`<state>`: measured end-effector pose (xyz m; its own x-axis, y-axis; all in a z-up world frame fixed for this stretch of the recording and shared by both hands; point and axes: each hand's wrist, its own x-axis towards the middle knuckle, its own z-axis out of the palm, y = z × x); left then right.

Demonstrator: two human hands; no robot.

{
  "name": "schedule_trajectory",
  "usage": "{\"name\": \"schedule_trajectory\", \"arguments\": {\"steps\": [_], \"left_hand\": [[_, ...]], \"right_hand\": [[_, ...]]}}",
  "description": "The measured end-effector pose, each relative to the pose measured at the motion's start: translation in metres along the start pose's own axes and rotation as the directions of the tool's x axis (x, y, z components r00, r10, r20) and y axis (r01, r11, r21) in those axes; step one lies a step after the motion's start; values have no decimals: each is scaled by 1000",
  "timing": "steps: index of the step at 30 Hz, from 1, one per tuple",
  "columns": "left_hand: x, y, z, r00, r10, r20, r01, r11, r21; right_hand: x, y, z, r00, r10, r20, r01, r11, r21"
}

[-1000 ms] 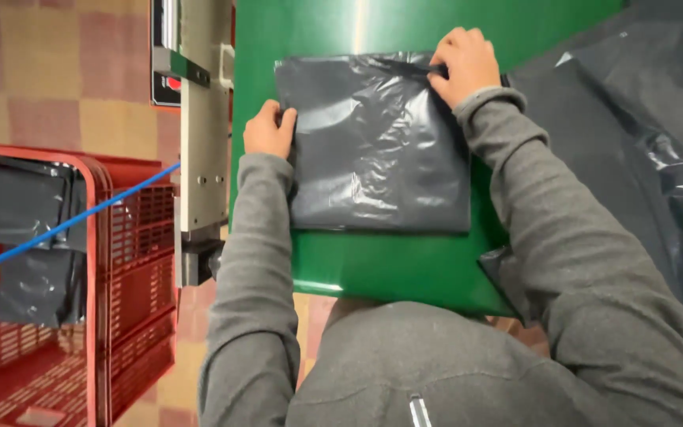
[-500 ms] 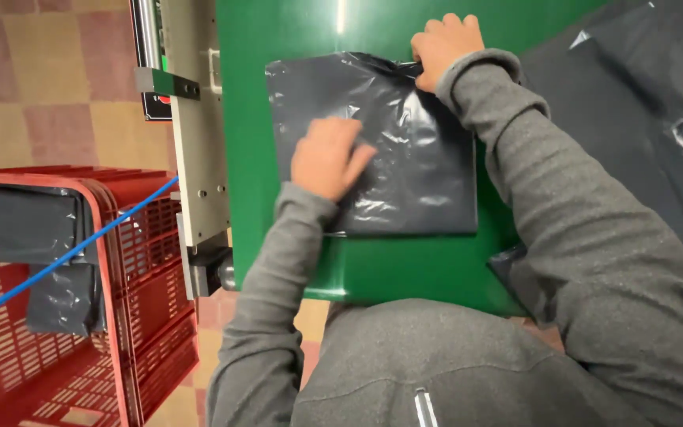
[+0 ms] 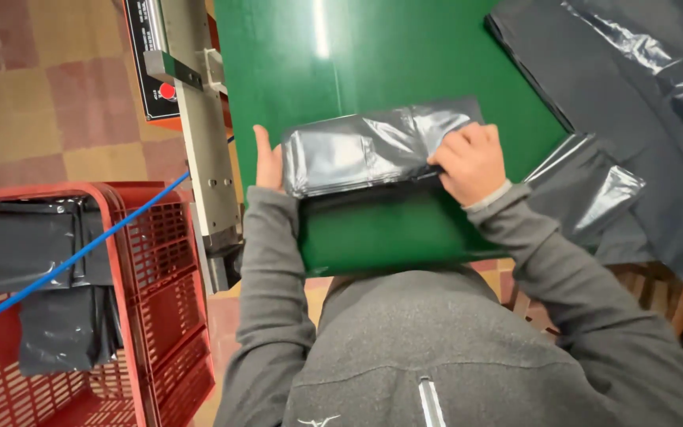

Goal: Folding black plastic bags into rectangles and stacking them in a red storage bin.

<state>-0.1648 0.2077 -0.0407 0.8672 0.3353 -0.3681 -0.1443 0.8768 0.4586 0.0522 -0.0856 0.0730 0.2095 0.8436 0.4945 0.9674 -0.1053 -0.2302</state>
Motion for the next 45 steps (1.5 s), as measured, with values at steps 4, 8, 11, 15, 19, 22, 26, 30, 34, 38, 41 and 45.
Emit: {"name": "schedule_trajectory", "arguments": {"steps": [4,8,11,15,19,22,26,30,34,38,41,45], "left_hand": [[-4,-3,-30,997,77,-17,-72,972,223],[-19,-16,36,739,674,-4,-40,50,998],[-18,-43,127,796,490,354,34,-621,783],[9,-109,89,809,340,480,71,-866,495],[-34,-82,101,928,161,336,-99,-762,640],[-72,-46,79,958,36,284,-174,-716,676],[-94,-8,16,826,-85,558,-351,-852,389],[-100,-14,53,893,-408,192,-451,-806,384],[-69,-32,110,715,-679,169,-583,-445,680],[39,-37,24,778,-629,13,262,342,903],[64,-45,-30,889,-450,-87,253,324,912],[22,-50,24,998,-52,20,-19,36,999]], "right_hand": [[-35,-8,18,998,47,47,-48,999,16],[-20,-24,-6,982,107,154,-122,988,95],[11,-46,8,984,111,141,-143,961,236],[18,-47,101,979,194,69,-206,904,376],[6,-36,115,882,439,170,-469,845,258],[-9,-9,94,865,468,182,-486,871,72],[-17,-15,62,901,399,169,-387,917,-100],[-44,-102,67,944,101,315,-187,948,258],[-116,-118,108,966,29,257,-133,908,398],[-170,-103,154,849,467,248,-511,605,610],[-145,-73,154,572,744,347,-506,-13,862],[-145,-47,170,196,735,649,-699,-359,618]]}}
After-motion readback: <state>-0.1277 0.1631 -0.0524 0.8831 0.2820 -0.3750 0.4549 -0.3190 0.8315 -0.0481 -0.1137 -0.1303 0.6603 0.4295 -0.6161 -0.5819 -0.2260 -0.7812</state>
